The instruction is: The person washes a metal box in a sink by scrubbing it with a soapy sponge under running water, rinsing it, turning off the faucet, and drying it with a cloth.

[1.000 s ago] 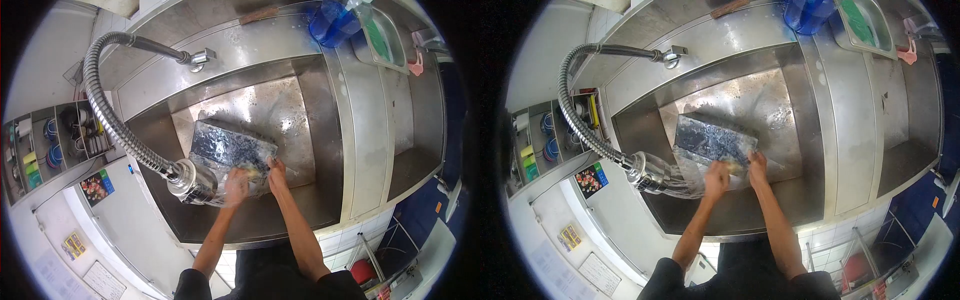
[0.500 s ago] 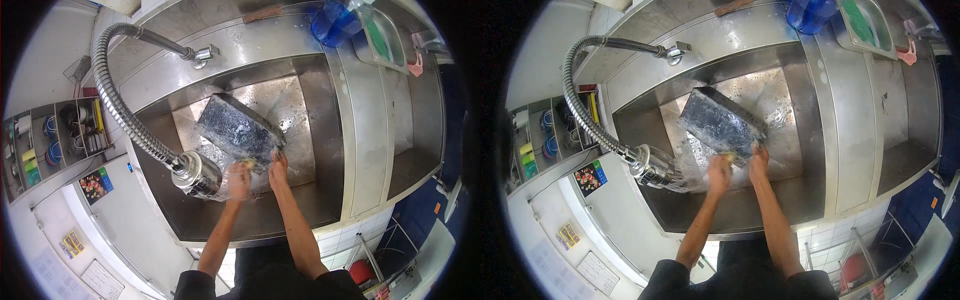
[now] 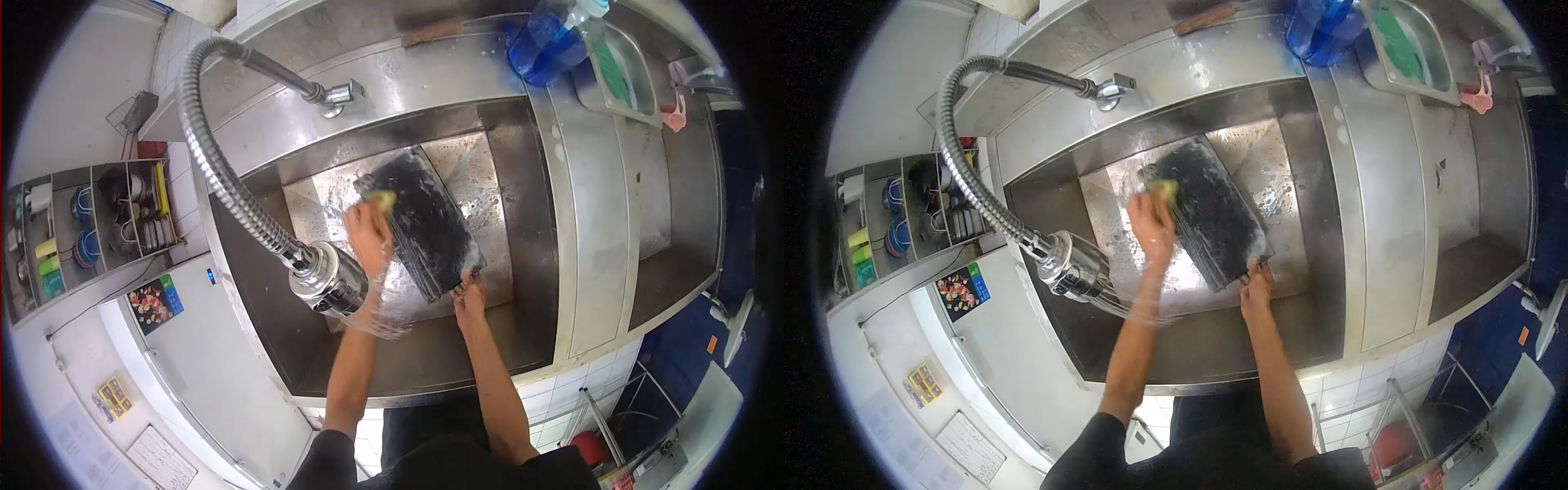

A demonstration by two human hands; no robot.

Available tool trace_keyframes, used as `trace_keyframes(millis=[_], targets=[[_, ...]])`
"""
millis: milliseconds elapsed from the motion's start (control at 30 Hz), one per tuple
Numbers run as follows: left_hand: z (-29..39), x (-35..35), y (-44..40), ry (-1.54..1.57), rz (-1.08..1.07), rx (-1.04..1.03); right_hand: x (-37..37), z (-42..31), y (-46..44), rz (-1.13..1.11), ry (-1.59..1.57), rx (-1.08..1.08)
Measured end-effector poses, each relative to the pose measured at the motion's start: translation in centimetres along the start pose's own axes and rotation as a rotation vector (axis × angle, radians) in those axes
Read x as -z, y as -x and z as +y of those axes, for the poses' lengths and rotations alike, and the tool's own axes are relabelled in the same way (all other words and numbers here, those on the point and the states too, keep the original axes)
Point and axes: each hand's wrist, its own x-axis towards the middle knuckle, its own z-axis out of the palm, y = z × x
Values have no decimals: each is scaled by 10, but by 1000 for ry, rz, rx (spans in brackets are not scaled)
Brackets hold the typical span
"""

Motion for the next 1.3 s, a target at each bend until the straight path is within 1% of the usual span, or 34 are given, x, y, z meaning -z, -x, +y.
trace_keyframes(millis=[33,67,100,133,200,233,267,300,333,367,400,467,500,567,600,667,700,733,767,800,867,900,933,967,1000,1067,1100,1133,1167,1200,1233,1267,1300], targets=[[2,-4,27,-57,-39,4,7,4,-2,21,6,-36],[16,1,47,-14,-50,-125,8,0,-6,24,10,-46],[23,8,66,120,-237,-246,8,-4,-9,26,13,-55],[25,10,67,121,-236,-248,11,-5,-5,31,51,-68],[24,14,67,102,-309,-293,13,-6,-1,43,81,-83],[16,13,43,237,-339,-268,9,-7,11,23,54,-67],[18,16,17,119,-308,-252,9,-5,14,15,41,-60],[27,20,-12,18,-229,-325,8,-3,17,8,28,-54],[4,1,-26,-48,-189,-239,10,0,15,9,30,-60],[7,-5,-46,-84,-111,-257,12,3,13,10,29,-61],[7,-12,-57,-121,-98,-239,16,7,7,14,25,-54],[8,-26,-66,-111,-8,-243,25,12,-9,82,29,-105],[10,-27,-65,-103,-5,-245,28,8,-9,83,28,-97],[12,-28,-66,-74,-74,-143,31,4,-11,24,55,-92],[9,-26,-67,-72,-72,-148,29,0,-10,3,63,-90],[-7,-22,-65,-149,-156,-66,21,-12,1,128,127,-100],[-17,-17,-64,-124,-96,-107,21,-16,4,128,124,-99],[-29,-12,-59,-125,-97,-108,24,-19,5,39,147,-99],[-40,-4,-51,-202,-110,-20,26,-23,5,-51,168,-100],[-52,2,-42,-279,-123,67,32,-21,0,-52,164,-102],[-90,7,-12,-335,-37,165,42,-10,-19,-14,169,-87],[-87,21,-1,-222,-25,305,44,-4,-26,-2,168,-82],[-81,33,8,-107,-11,446,42,0,-31,-73,136,14],[-75,39,18,-109,-11,446,38,-1,-27,-107,122,61],[-69,41,29,-128,54,409,34,-2,-24,-142,107,107],[-59,32,53,-186,21,232,21,-17,-2,-145,324,11],[-54,20,67,-225,-77,85,15,-19,4,-150,403,-21],[-36,4,81,-162,-4,16,7,-15,4,-148,356,19],[-23,-8,96,-20,-54,83,4,-12,0,-148,334,43],[-11,-17,113,21,-207,-30,2,-10,-4,-147,311,68],[-3,-21,123,61,-360,-142,1,-6,-11,-180,239,35],[-5,-22,126,64,-353,-132,5,-5,-15,-197,211,19],[-5,-23,125,68,-420,-236,4,-7,-16,-214,184,2]])
